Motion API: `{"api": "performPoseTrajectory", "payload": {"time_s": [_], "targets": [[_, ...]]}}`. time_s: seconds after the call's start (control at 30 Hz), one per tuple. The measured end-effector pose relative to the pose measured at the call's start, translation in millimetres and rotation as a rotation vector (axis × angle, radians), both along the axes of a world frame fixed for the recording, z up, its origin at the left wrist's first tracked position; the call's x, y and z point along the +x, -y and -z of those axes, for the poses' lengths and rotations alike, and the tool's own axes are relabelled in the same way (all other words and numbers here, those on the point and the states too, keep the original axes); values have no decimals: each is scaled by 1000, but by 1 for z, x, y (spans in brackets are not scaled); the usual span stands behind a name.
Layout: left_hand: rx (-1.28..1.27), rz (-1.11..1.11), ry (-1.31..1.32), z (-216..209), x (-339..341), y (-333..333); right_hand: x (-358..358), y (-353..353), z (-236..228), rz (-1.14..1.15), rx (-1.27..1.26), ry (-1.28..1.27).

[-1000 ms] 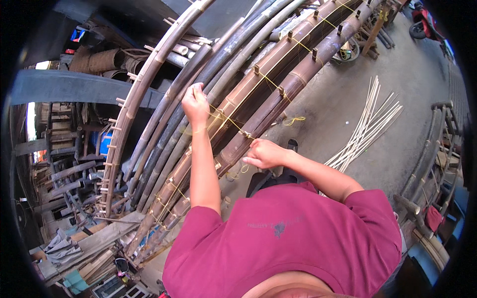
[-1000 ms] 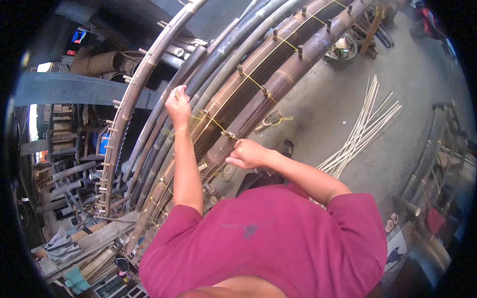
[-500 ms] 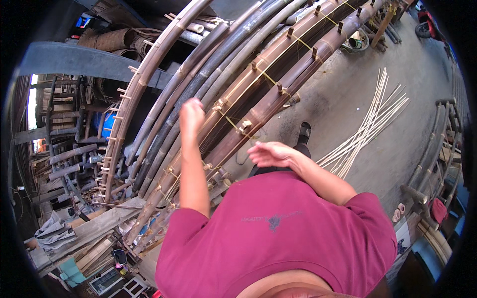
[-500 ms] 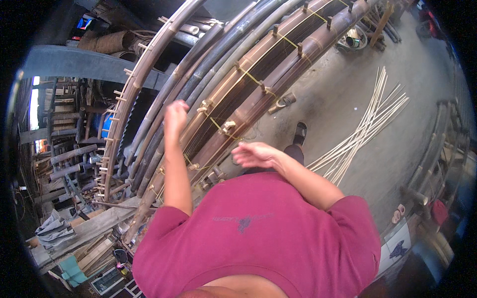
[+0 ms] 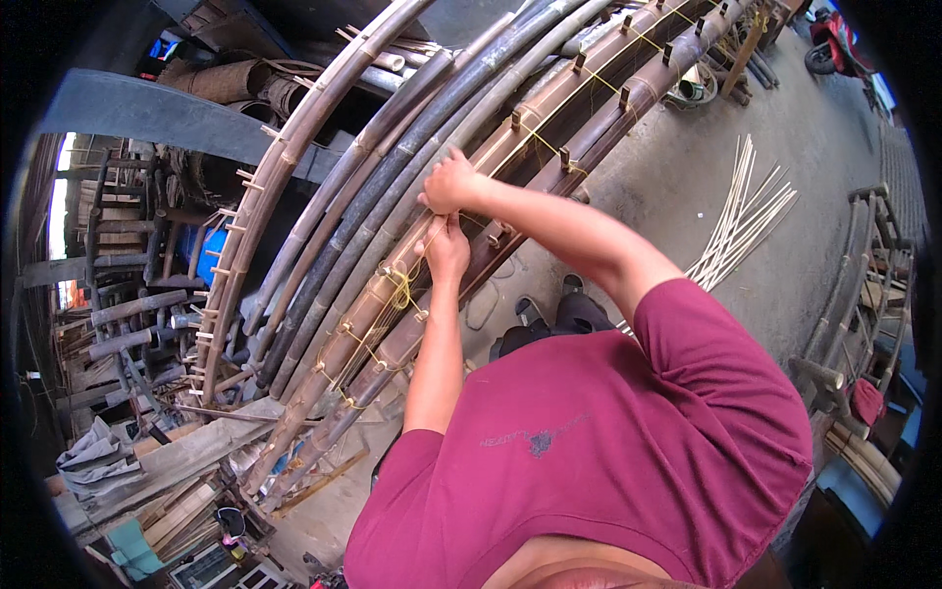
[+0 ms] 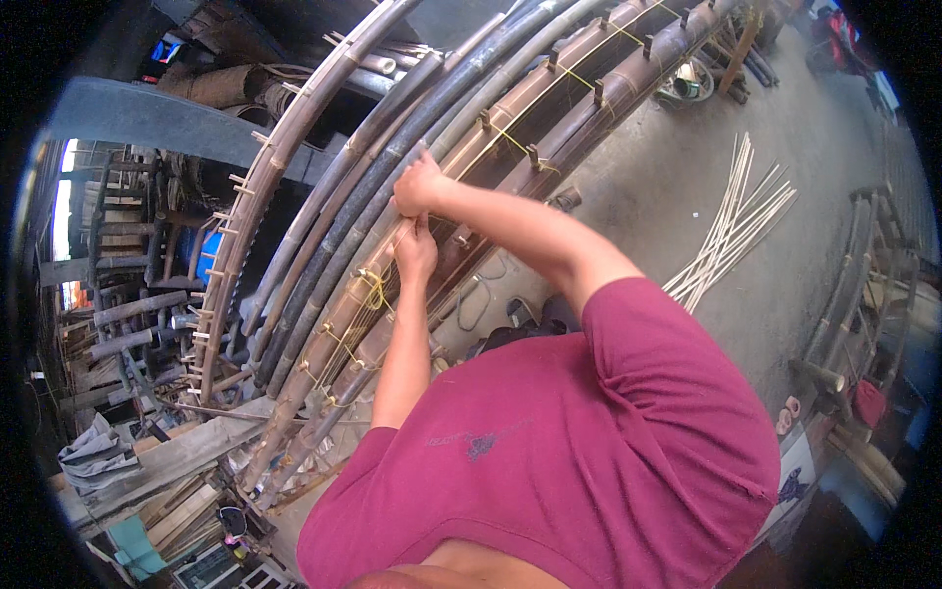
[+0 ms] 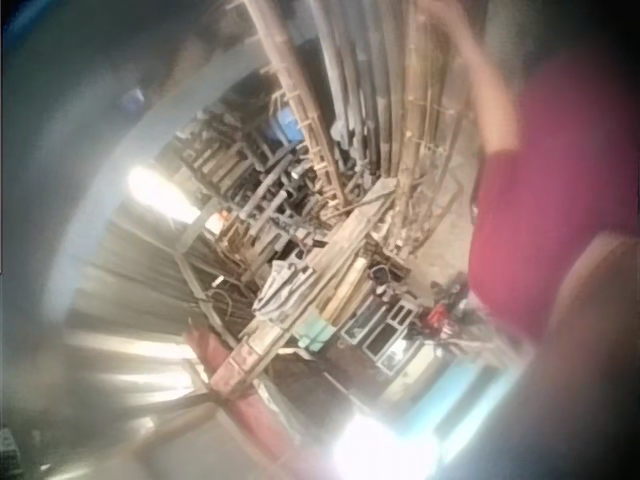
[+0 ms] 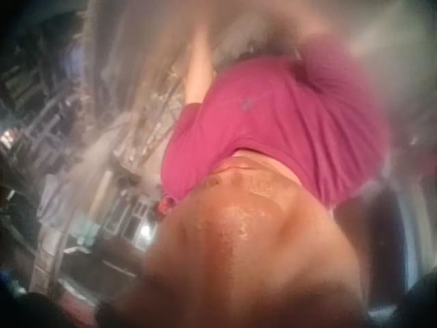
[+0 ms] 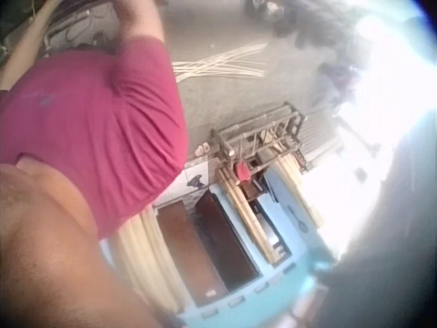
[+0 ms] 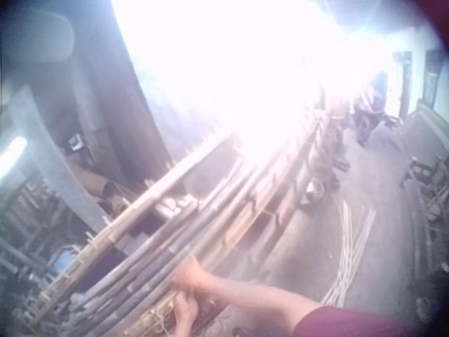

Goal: The person ties thin bamboo strips to a curved bamboo frame using yellow string. They repeatedly wrap and knot the string at intervals along the frame to secure the strips in place.

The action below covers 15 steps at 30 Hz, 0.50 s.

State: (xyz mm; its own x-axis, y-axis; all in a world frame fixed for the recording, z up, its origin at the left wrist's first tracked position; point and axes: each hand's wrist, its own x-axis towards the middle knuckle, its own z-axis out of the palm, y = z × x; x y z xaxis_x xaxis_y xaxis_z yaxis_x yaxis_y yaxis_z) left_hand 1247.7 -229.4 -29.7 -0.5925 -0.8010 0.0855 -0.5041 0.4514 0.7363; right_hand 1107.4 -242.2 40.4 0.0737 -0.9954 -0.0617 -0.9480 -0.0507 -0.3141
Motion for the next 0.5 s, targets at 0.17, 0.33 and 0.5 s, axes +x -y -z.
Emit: {"api": "performPoseTrajectory", "payload": {"time_s": [0.17,0.33,0.5], "targets": [[-242,-70,15,26,22,6,5,-50,-54,-223,58,1076],[-110,-120,152,-8,3,-5,42,-183,96,-282,-364,489],[7,-65,-349,-87,-46,49,49,-186,79,-183,-270,486]]}}
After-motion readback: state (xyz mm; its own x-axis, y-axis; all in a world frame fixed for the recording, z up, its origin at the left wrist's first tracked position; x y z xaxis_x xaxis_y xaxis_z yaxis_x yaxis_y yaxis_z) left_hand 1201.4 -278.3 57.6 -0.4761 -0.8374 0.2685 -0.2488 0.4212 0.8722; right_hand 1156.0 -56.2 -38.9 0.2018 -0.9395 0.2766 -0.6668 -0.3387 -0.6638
